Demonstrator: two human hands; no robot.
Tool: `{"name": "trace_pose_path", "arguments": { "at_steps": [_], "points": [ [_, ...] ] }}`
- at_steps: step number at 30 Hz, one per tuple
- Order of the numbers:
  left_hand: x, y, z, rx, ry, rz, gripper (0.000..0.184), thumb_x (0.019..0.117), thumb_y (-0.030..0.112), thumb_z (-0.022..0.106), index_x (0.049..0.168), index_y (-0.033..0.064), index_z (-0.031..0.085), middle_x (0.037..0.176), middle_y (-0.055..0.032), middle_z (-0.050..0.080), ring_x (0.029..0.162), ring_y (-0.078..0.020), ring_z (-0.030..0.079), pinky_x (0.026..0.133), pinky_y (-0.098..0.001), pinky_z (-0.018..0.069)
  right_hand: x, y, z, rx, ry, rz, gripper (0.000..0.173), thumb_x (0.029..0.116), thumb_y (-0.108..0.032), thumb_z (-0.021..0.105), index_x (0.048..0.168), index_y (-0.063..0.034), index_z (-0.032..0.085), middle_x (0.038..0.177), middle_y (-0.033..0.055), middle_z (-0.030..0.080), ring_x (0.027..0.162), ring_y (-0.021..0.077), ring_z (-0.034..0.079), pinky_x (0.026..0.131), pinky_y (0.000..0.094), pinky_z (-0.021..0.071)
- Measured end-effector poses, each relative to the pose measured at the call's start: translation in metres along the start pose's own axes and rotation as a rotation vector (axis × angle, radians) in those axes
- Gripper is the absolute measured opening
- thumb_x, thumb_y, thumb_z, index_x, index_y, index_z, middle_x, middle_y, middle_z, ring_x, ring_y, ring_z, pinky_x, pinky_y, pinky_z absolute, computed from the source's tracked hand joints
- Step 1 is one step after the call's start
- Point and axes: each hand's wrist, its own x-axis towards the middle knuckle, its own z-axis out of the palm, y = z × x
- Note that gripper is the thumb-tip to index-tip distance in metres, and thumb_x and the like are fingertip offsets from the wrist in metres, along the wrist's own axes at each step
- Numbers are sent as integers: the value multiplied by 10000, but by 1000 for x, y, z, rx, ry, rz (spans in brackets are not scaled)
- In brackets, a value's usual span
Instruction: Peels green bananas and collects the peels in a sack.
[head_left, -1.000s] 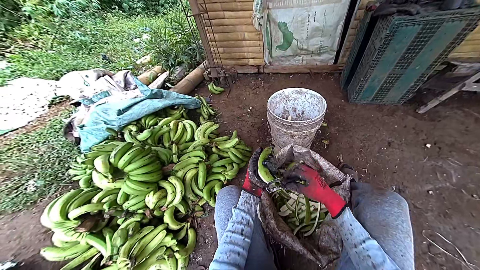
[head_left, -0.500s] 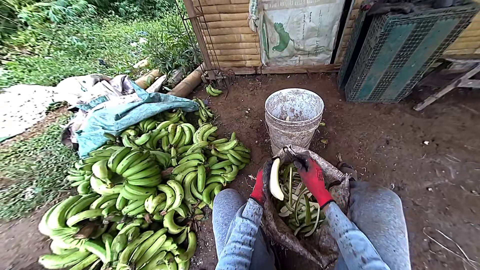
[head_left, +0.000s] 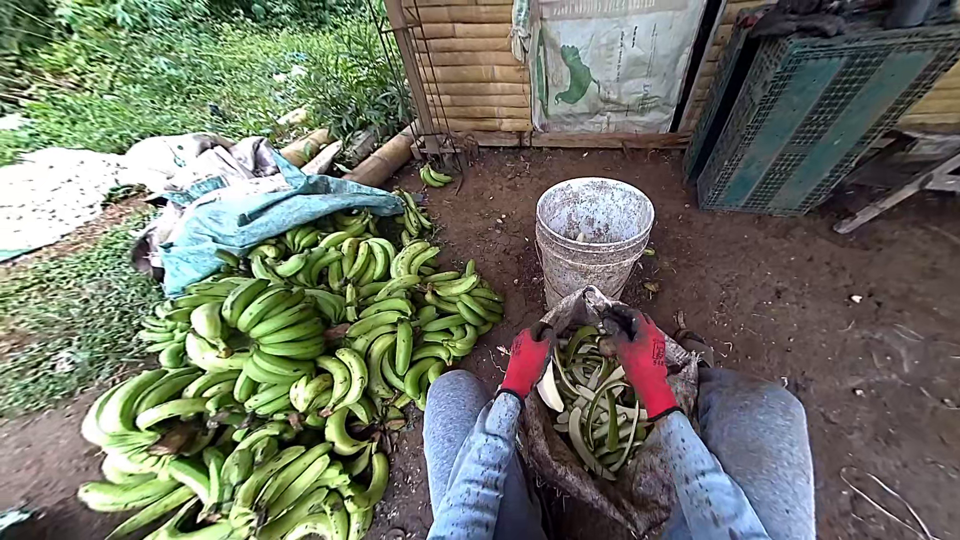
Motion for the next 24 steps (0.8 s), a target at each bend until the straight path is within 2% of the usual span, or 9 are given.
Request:
{"name": "trace_pose_path", "arguments": {
  "at_steps": [1,4,8,12,14,17,21,23,24],
  "points": [
    [2,6,-2,60,61,19,346,1051,208,535,1296,-11,641,1265,-217,654,1209,-280,612,1080,-438,446,-1,-1,-5,-11,-3,-8,388,982,-263,667,1314,-63,672,1248,202,675,1154,334,660,1026,515,507],
    [23,50,-14,-7,326,288,356,1058,170,517,1349,-19,597,1284,-257,630,1210,-366,602,1061,-522,450,-1,2,-7,16,-18,-3,367,984,-264,662,1302,-80,681,1212,174,696,1122,309,674,1006,515,513],
    [87,158,-42,-67,517,664,459,1011,171,600,1423,-21,533,1374,-257,584,1287,-356,569,1100,-463,446,0,10,10,35,-82,3,361,984,-271,670,1288,-76,683,1185,162,712,1104,286,681,1004,503,516],
    [135,205,-90,115,441,752,780,1000,308,652,1604,18,253,1600,-253,349,1434,-377,427,1156,-468,399,-8,10,16,-47,-134,-59,336,974,-279,684,1254,-92,706,1140,152,726,1042,290,698,947,518,541],
    [123,167,-127,278,413,735,684,1033,312,588,1601,62,299,1596,-209,381,1407,-343,474,1122,-476,435,-11,11,15,-56,-148,-74,360,989,-293,665,1283,-87,694,1147,159,727,1054,296,695,956,541,527],
    [84,34,-177,382,332,532,488,1062,288,524,1508,98,475,1396,-164,591,1234,-291,612,1051,-491,497,-13,9,12,-43,-141,-86,395,1014,-302,633,1335,-75,672,1185,180,722,1084,306,693,979,549,515],
    [10,-180,-173,466,36,-404,451,999,355,631,1216,-38,660,1213,-288,656,1174,-447,621,992,-661,461,-16,12,18,-33,-186,-105,376,1027,-242,610,1328,-21,656,1181,206,708,1030,299,693,936,524,531],
    [-4,-244,-150,267,-67,-690,559,1036,395,560,1321,-86,575,1346,-310,582,1283,-440,557,1057,-635,417,-17,13,26,-67,-230,-105,362,1025,-235,618,1308,-16,668,1151,214,714,988,319,699,900,555,536],
    [-5,-265,-137,64,19,-733,616,1042,435,546,1363,-91,529,1357,-306,568,1269,-418,567,1048,-592,448,-17,13,30,-84,-255,-104,350,1024,-230,624,1297,-16,674,1137,210,718,976,321,701,889,561,539]
  ]
}}
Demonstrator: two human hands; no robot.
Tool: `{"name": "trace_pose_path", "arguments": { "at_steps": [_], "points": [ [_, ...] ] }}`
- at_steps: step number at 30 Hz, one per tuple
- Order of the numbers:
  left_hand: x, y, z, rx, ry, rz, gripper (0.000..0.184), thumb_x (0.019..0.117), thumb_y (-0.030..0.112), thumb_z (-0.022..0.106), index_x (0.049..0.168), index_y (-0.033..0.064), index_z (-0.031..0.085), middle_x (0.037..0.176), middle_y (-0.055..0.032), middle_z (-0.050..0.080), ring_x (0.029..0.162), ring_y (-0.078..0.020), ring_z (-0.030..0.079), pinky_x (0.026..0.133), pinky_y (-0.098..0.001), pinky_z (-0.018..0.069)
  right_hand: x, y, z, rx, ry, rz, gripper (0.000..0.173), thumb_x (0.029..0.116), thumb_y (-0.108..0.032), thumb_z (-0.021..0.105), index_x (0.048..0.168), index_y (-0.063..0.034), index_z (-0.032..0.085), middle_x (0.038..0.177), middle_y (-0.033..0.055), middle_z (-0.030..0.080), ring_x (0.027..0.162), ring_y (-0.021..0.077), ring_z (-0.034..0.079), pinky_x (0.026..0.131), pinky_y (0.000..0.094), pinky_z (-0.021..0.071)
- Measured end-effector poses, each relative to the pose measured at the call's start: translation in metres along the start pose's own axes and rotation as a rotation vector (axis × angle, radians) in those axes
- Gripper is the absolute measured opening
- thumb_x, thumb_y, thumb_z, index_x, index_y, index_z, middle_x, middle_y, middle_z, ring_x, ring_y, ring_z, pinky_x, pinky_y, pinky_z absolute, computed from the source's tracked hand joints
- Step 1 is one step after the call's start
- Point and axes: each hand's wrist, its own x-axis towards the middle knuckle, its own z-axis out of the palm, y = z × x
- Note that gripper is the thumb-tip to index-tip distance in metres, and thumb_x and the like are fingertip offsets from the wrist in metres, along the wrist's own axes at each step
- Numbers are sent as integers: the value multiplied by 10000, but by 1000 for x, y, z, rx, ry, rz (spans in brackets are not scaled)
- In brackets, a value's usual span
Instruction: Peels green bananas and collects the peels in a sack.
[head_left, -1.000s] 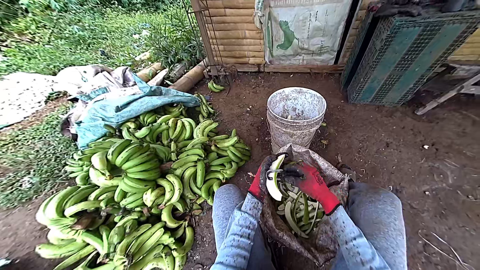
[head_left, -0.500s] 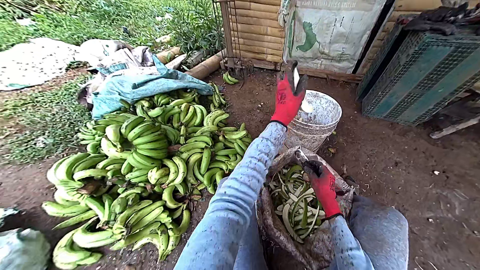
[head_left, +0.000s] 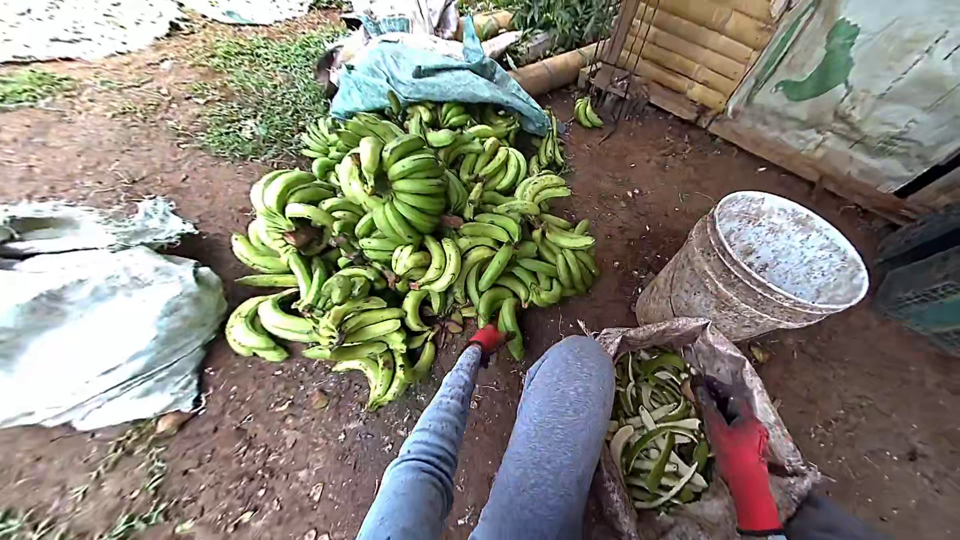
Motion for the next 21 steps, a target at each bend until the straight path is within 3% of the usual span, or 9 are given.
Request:
{"name": "trace_pose_path", "arguments": {
  "at_steps": [1,3,6,9,11,15,16,18,21],
  "points": [
    [13,-6,14,-245,36,-23,666,1028,479,564,1391,-75,498,1339,-299,569,1217,-405,593,1003,-574,497,0,-1,5,-17,-25,3,339,1024,-230,626,1285,-22,682,1123,203,724,968,319,703,883,563,541],
    [33,2,34,-513,102,-74,718,999,494,619,1428,-62,473,1376,-294,547,1249,-393,567,1030,-559,472,-2,-3,13,-47,-83,20,345,1028,-244,620,1298,-39,683,1134,191,725,982,308,702,895,550,538],
    [56,21,53,-440,237,-130,767,939,375,712,1479,-70,398,1430,-279,534,1346,-375,526,1119,-519,419,-2,-4,22,-96,-148,29,347,1022,-259,626,1303,-66,689,1170,172,726,1072,307,697,968,547,524],
    [57,6,52,-464,245,-141,668,935,341,724,1401,-79,492,1381,-286,565,1312,-388,545,1093,-536,430,-9,-2,21,-122,-165,38,350,1021,-252,628,1314,-72,687,1175,166,727,1077,297,699,979,534,523],
    [40,-19,48,-563,224,-120,555,969,301,700,1325,-99,553,1305,-295,603,1228,-382,588,1044,-530,456,-11,-3,17,-112,-159,50,361,1026,-266,623,1325,-71,681,1185,166,726,1078,297,698,977,537,522],
    [-33,-45,38,-914,327,-48,379,975,185,657,1239,-75,575,1014,-225,647,837,-288,632,746,-480,545,-15,-20,12,-32,-173,56,389,1046,-305,588,1337,-57,660,1168,164,721,1036,270,696,945,508,531],
    [-50,-46,35,-990,370,-1,362,976,159,646,1241,-75,565,964,-208,645,777,-268,631,699,-462,551,-17,-29,11,7,-189,44,408,1045,-302,591,1345,-31,643,1156,181,715,1011,273,694,927,501,536],
    [-83,-39,29,-1113,461,155,323,968,92,613,1237,-70,534,891,-163,644,703,-220,653,630,-404,578,-21,-51,12,104,-214,-1,462,1019,-332,606,1341,-1,613,1039,162,697,851,229,675,790,453,563],
    [-126,-9,11,-1078,599,422,461,902,26,640,1328,-82,501,1042,-156,641,839,-158,648,746,-335,570,-21,-96,13,303,-242,-39,490,960,-340,686,1320,-17,602,875,47,641,643,96,564,600,305,506]
  ]
}}
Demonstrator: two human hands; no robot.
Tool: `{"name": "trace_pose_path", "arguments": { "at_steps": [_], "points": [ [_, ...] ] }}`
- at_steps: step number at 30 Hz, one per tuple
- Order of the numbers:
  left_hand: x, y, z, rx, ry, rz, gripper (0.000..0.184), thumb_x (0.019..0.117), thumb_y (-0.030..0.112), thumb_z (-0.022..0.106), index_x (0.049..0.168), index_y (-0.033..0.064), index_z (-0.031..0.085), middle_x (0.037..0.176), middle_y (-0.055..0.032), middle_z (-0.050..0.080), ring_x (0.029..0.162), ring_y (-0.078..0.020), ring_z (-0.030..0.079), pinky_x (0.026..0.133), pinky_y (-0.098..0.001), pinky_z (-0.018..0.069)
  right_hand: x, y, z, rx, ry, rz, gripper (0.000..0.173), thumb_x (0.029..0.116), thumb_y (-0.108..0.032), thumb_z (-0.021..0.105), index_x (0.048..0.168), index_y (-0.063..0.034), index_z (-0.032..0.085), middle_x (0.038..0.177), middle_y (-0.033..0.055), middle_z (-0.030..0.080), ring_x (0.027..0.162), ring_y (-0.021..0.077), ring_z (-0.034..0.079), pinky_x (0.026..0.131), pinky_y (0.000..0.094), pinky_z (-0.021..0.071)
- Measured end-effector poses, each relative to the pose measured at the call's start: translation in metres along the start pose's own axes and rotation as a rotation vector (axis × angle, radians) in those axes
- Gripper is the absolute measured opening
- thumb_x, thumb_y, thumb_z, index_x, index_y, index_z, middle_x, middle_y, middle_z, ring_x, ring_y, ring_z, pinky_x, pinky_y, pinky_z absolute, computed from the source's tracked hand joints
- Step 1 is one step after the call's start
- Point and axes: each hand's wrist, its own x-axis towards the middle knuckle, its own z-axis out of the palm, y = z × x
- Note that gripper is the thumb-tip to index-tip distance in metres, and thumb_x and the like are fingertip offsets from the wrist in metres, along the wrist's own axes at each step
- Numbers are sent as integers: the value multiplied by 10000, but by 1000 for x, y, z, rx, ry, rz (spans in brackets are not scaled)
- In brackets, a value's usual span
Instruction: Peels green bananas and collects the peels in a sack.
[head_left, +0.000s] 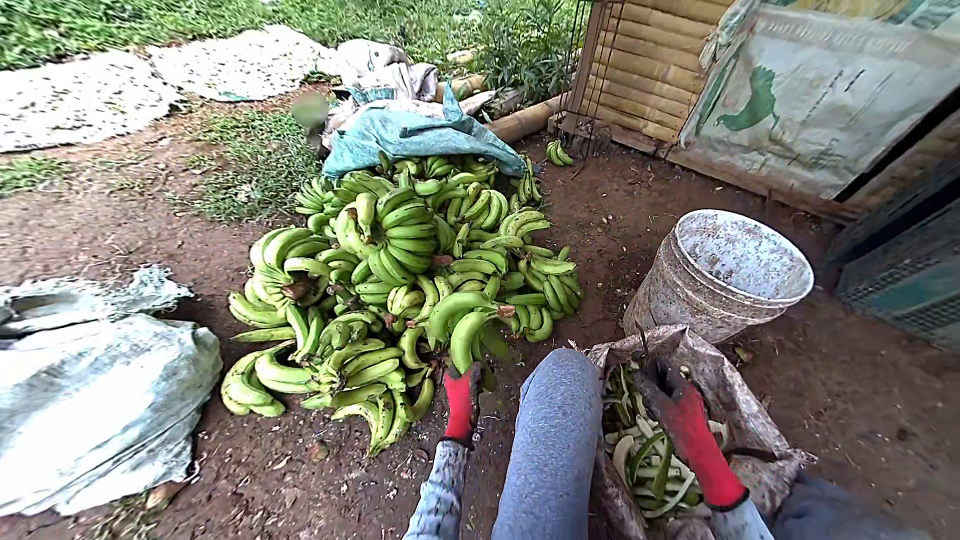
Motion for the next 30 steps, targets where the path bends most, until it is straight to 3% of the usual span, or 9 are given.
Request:
{"name": "trace_pose_path", "arguments": {
  "at_steps": [6,10,13,14,17,19,24,26,30],
  "points": [
    [-42,92,58,82,-229,495,650,799,76,751,1361,-119,490,1216,-169,652,1089,-110,649,967,-267,539,15,-86,3,574,-217,-35,364,1107,-259,436,1397,-48,506,900,51,730,478,19,498,427,164,407],
    [-74,104,104,152,-477,555,614,905,78,676,1423,-146,434,1370,-242,571,1276,-172,553,1110,-314,427,17,-87,-27,819,-94,-107,144,1023,-138,591,1108,-29,630,579,-27,530,407,2,414,397,152,376],
    [-98,82,126,-118,-699,215,353,1016,37,521,1365,-13,534,1159,-51,664,1015,-22,631,904,-198,527,-7,-79,-63,682,102,-163,231,904,-53,719,1129,-4,701,568,1,552,397,23,425,379,172,384],
    [-109,66,134,-336,-762,-7,303,1074,63,380,1313,4,556,1069,-68,682,929,-81,670,813,-244,574,-15,-78,-73,589,163,-157,240,879,-59,747,1114,-23,711,571,-6,567,402,24,441,383,175,398],
    [-160,52,143,-690,-828,-740,805,1023,667,97,1339,76,543,1162,-239,674,1035,-398,681,842,-582,575,-21,-54,-90,313,276,-92,267,835,-135,831,1075,-73,731,657,-5,631,476,47,511,454,211,453],
    [-182,41,147,-650,-957,-885,1013,900,854,58,1351,86,542,1192,-254,670,1053,-410,681,840,-572,577,-18,-30,-92,113,276,-32,299,821,-224,856,1056,-91,727,715,-12,652,541,47,553,531,240,495],
    [-160,12,194,-263,-920,-527,598,1093,535,241,1188,77,614,897,-130,696,747,-232,691,619,-406,597,-36,32,-82,53,224,-22,286,864,-249,794,1097,-95,730,790,-39,671,612,5,570,598,211,505],
    [-130,1,212,-39,-931,-360,446,1093,408,412,1300,61,599,1035,-141,703,869,-227,699,725,-418,606,-40,52,-83,38,217,-9,289,875,-230,782,1123,-95,725,866,-17,701,690,26,612,662,231,532],
    [-106,-49,216,465,-981,-261,418,1054,339,539,1343,45,606,1249,-157,661,1119,-225,644,978,-429,528,-22,91,-67,-327,52,264,381,915,-208,733,1263,-58,685,1166,170,713,1089,296,676,999,507,510]
  ]
}}
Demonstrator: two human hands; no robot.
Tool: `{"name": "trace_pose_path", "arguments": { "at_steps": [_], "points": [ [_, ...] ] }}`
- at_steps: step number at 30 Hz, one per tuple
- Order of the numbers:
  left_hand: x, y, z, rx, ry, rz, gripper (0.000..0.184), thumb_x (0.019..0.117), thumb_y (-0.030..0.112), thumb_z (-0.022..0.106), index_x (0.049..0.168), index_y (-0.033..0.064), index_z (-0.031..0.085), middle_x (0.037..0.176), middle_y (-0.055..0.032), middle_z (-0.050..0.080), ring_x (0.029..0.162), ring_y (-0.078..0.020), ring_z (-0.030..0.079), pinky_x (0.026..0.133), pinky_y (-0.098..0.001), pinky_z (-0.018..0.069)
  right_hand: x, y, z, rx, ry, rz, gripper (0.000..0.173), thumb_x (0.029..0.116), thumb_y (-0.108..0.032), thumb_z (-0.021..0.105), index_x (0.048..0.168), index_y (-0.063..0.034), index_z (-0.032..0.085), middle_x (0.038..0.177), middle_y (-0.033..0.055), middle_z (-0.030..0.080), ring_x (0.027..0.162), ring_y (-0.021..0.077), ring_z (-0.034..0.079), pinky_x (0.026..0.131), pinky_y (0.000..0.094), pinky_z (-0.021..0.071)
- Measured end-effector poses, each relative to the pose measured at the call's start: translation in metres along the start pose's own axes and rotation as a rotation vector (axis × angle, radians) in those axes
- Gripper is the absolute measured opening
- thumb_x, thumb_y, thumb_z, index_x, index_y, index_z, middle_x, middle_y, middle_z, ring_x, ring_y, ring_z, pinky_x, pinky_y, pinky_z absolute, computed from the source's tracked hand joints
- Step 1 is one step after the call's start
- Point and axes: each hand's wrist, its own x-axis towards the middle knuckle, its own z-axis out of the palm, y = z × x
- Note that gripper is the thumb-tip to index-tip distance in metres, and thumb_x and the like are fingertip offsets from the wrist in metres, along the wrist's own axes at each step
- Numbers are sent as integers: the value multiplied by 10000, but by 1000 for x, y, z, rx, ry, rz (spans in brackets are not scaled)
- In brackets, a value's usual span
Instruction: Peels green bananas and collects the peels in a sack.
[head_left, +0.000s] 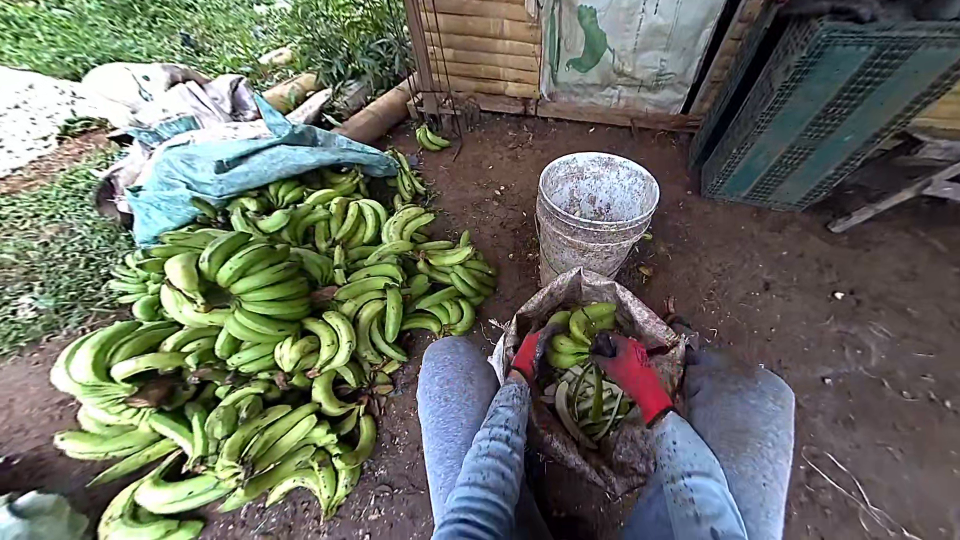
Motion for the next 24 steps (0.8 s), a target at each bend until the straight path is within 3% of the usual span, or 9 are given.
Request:
{"name": "trace_pose_path", "arguments": {
  "at_steps": [1,3,4,6,9,12,15,18,24],
  "points": [
    [2,-17,7,73,13,-41,415,1063,331,525,1336,32,613,1271,-174,654,1152,-247,634,1008,-443,511,3,4,9,-90,-26,83,463,919,-232,725,1343,-66,647,1290,198,669,1206,343,638,1066,545,472],
    [6,-47,21,103,73,-96,430,1073,319,509,1328,-14,602,1274,-222,639,1164,-298,621,1020,-474,498,-6,4,20,-84,4,197,654,930,-374,726,1472,-74,517,1410,240,567,1254,390,599,1063,575,476],
    [10,-49,27,109,124,-114,444,1068,310,528,1332,-42,593,1289,-249,630,1193,-328,610,1041,-489,483,-13,1,21,-36,45,212,697,961,-434,678,1507,-61,457,1399,251,562,1231,396,610,1040,575,494],
    [13,-47,38,94,241,-168,500,1018,307,626,1347,-64,563,1299,-269,618,1219,-350,594,1052,-497,470,-36,1,31,37,48,207,612,1051,-429,536,1506,-33,432,1296,238,635,1174,373,647,1017,550,504],
    [15,-45,43,61,366,-195,597,943,275,733,1387,-63,518,1318,-270,605,1238,-352,585,1059,-495,465,-56,6,65,39,-122,291,541,1097,-349,442,1528,-26,388,1301,228,649,1211,354,646,1052,532,489],
    [14,-46,45,70,392,-190,566,942,235,734,1374,-66,527,1300,-272,612,1219,-349,592,1044,-485,469,-57,7,81,68,-136,353,526,1103,-327,435,1513,3,409,1348,239,624,1263,352,618,1090,514,465],
    [13,-45,44,44,398,-189,537,933,217,740,1353,-56,546,1272,-266,625,1190,-346,602,1026,-489,475,-54,9,75,182,-147,342,467,1110,-315,435,1416,29,508,1270,253,635,1184,349,627,1041,503,469],
    [15,-45,44,7,400,-170,540,932,211,743,1354,-58,540,1264,-269,623,1168,-342,605,1013,-483,478,-53,5,72,170,-165,358,460,1110,-310,439,1420,23,510,1287,254,631,1204,353,623,1052,508,464],
    [9,-47,39,5,389,-145,662,937,182,741,1471,-52,428,1395,-284,550,1292,-361,544,1092,-479,436,-35,11,88,169,-211,350,433,1111,-282,427,1386,35,534,1287,261,628,1219,361,611,1059,515,455]
  ]
}}
